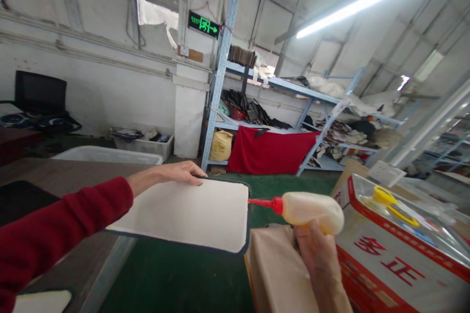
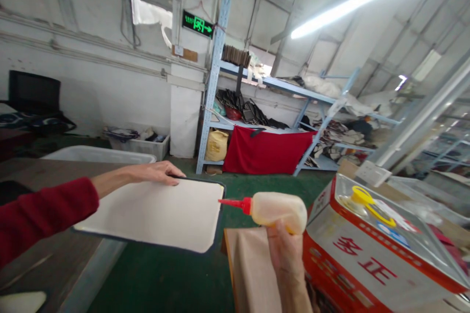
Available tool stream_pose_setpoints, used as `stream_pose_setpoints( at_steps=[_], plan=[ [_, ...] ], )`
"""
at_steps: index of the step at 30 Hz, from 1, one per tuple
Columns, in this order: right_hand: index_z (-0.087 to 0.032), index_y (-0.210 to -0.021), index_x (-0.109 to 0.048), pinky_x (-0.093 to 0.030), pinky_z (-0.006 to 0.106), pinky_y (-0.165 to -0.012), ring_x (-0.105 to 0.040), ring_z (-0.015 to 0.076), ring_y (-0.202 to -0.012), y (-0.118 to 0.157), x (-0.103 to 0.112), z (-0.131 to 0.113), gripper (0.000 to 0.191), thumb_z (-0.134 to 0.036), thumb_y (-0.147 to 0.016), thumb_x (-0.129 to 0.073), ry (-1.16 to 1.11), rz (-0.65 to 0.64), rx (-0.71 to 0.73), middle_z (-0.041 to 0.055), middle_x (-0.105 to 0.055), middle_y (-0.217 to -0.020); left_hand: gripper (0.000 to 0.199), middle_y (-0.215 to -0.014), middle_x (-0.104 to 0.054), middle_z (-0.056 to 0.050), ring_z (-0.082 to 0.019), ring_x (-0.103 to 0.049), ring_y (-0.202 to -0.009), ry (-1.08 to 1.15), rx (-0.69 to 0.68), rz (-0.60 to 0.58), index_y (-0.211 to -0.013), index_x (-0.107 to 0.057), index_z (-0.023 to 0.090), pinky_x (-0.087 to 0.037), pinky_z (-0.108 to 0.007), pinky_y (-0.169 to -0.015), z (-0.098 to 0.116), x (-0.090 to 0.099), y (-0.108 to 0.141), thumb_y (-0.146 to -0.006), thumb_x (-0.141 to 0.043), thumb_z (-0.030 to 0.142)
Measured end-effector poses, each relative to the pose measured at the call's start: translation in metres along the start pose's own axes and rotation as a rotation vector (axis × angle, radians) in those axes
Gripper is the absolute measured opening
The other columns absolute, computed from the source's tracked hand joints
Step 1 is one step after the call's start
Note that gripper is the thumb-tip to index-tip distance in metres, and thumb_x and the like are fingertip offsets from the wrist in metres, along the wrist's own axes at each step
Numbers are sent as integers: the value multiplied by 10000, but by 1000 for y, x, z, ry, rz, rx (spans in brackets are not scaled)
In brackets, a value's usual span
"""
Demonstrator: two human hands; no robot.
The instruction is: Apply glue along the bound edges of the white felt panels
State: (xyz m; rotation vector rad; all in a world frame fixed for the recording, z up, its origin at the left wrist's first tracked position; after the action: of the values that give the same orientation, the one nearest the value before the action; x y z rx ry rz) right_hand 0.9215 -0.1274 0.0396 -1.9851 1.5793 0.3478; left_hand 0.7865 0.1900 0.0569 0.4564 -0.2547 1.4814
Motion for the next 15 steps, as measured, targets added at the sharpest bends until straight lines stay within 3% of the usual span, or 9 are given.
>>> stream_pose_setpoints(
  at_steps=[5,10,15],
  plan=[
    [-161,-1059,-606,-496,437,-828,-633,222,-837,-16,5,-6,615,-310,-495,-802,107,-22,32,103,-680,-921,237,-747,-705,-46,-206,-621,-665,57,64,-50,-829,-750,174,-445,-217,-562,2,-3,10,-620,-711,280],
    [-176,-1035,-616,-522,383,-758,-637,208,-774,-19,-6,-11,619,-326,-469,-815,117,-104,51,98,-680,-901,231,-779,-708,-51,-220,-629,-713,97,92,-94,-840,-747,180,-459,-231,-594,3,-4,16,-631,-710,272],
    [-172,-1017,-615,-539,311,-677,-634,187,-744,-16,-7,-13,589,-303,-479,-816,108,-129,66,96,-679,-901,265,-762,-711,-55,-245,-637,-723,220,119,-51,-819,-748,178,-481,-266,-614,3,0,20,-555,-752,159]
  ],
)
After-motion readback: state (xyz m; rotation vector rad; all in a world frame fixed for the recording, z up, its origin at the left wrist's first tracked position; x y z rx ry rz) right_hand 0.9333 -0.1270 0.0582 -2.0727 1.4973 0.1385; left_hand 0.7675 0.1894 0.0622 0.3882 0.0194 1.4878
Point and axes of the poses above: each hand's wrist, its own y-axis away from the middle knuckle, its own x-axis out of the back of the hand, z = x × y, the point moved 10 cm from there along -y, towards the middle knuckle
